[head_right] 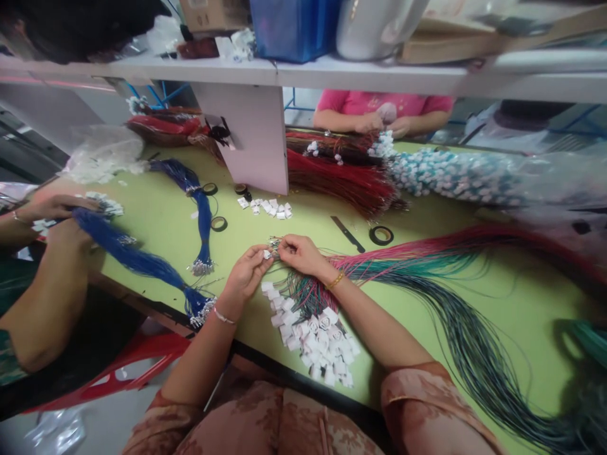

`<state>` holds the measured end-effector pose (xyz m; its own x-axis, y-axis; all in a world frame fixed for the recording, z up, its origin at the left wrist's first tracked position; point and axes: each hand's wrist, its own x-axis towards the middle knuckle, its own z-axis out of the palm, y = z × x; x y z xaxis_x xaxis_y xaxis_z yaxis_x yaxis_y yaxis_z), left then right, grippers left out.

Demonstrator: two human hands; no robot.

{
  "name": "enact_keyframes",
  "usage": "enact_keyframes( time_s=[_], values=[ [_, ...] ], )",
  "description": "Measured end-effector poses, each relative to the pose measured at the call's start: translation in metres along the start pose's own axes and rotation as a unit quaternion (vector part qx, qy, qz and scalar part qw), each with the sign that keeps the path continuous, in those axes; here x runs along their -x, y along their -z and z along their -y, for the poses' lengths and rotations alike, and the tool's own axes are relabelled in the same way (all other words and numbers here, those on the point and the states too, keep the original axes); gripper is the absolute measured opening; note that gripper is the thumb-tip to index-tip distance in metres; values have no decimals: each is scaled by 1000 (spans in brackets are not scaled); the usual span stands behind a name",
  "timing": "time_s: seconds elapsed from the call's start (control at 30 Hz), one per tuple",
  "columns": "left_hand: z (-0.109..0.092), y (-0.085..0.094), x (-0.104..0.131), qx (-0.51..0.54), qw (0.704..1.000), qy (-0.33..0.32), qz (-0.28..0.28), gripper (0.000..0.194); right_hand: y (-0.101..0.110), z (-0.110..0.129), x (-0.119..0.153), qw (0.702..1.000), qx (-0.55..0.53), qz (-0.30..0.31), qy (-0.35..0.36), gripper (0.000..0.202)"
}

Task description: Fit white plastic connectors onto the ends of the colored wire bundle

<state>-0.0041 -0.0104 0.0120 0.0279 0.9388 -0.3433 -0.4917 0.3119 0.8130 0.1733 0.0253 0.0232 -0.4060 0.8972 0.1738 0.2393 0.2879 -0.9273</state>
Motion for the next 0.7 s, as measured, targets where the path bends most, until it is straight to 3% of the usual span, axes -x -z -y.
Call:
enact_keyframes(
  time_s=[0.17, 0.3, 0.53, 0.7],
  values=[
    [2, 0, -1, 1, 1000, 4, 11, 14, -2, 3, 7, 1000, 12, 15, 24, 12],
    [1, 1, -2, 2, 1000, 6, 8, 16, -1, 5, 6, 994, 92, 10, 65, 7],
    [4, -2, 0, -32, 999, 14, -4, 22, -8, 9, 7, 942, 301, 48, 138, 11],
    [5, -3, 0, -47, 999, 1, -25, 24, -8, 9, 5, 951, 290, 58, 95, 12]
  ],
)
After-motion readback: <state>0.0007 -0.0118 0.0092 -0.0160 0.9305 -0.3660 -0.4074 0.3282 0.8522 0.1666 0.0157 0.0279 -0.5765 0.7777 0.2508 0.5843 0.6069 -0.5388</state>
